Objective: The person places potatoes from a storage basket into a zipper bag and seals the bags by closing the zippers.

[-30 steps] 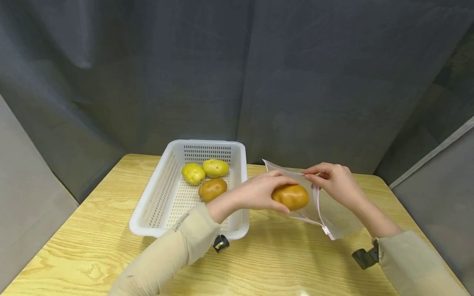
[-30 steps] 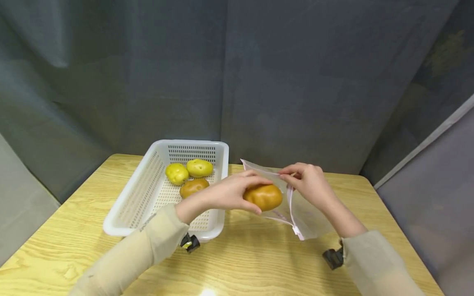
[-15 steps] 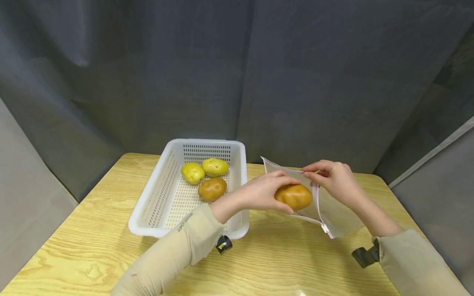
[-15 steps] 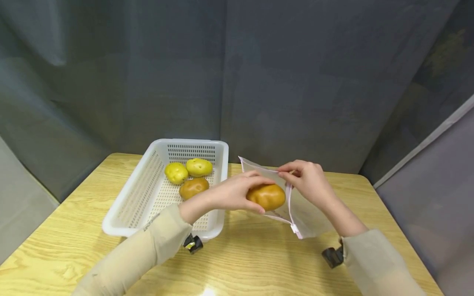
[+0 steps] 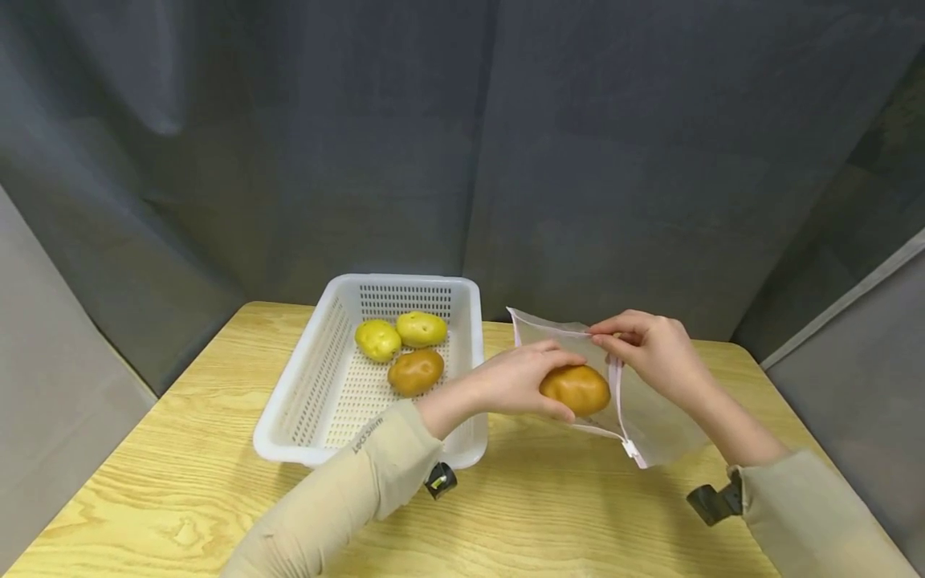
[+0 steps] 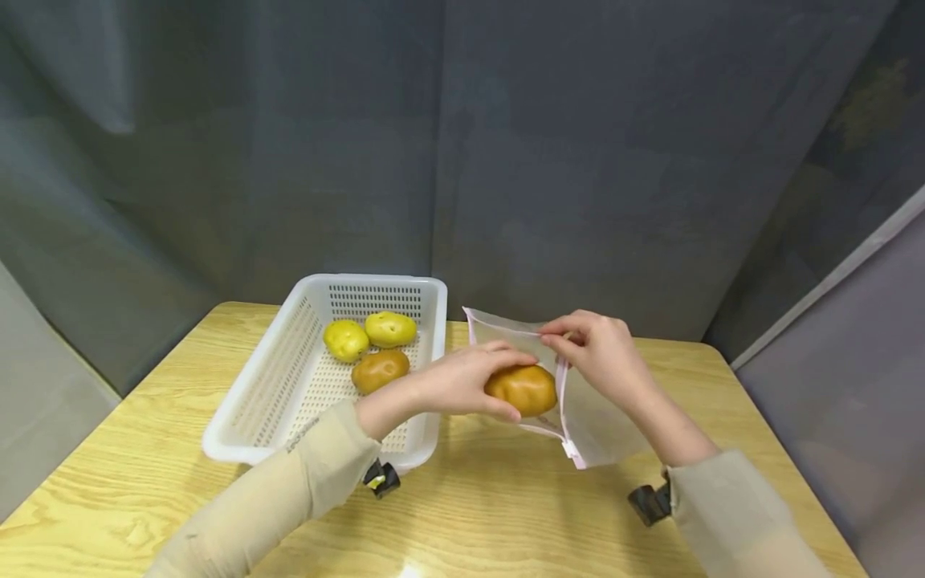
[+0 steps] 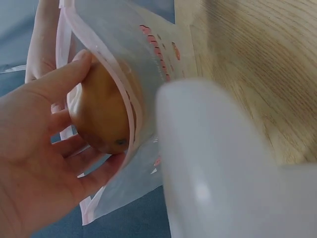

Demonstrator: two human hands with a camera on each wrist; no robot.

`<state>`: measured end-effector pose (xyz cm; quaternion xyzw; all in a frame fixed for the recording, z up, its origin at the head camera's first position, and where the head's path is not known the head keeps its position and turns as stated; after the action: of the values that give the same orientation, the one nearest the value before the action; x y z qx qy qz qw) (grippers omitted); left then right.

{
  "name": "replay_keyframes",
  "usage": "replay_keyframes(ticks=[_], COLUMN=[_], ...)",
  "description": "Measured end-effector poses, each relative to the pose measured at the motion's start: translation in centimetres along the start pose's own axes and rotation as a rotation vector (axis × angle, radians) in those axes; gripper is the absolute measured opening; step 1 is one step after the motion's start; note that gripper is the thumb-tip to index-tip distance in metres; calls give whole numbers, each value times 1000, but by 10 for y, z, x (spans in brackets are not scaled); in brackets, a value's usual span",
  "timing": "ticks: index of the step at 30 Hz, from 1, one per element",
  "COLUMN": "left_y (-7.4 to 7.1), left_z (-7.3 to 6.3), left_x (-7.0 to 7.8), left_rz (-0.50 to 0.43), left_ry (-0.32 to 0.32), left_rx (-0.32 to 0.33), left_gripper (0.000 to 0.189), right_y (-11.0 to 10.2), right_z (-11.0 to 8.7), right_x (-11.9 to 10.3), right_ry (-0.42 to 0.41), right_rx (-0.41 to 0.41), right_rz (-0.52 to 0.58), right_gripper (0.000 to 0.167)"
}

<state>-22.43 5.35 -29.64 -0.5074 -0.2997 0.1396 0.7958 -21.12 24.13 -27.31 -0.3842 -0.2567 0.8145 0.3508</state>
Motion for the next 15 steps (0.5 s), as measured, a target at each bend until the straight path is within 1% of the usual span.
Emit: replay_keyframes(ticks=[3,9,15], left_y=[1,4,7], left_z=[1,3,5], left_x=[0,2,4], left_rz=[2,10,2], left_ry=[3,1,7], left_rx=[3,2,-8], left_gripper=[69,68,65], right_y=[-1,-3,-4], right_z=[1,2,1], right_x=[-2,-5,-8], right_ry=[-6,-6,14], right_rx=[14,12,10], right_rz=[-1,-3,15], right_gripper=[13,13,13])
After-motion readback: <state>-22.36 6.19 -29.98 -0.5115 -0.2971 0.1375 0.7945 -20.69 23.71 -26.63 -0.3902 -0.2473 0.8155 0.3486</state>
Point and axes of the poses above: each hand's wrist, its own z-axis towards the middle knuckle, its own y-axis out of the palm, x = y × z, the point moved 2 cm from there along z, towards the middle knuckle, and after that the axes turned 12 degrees about x, right-handed, at the moved point
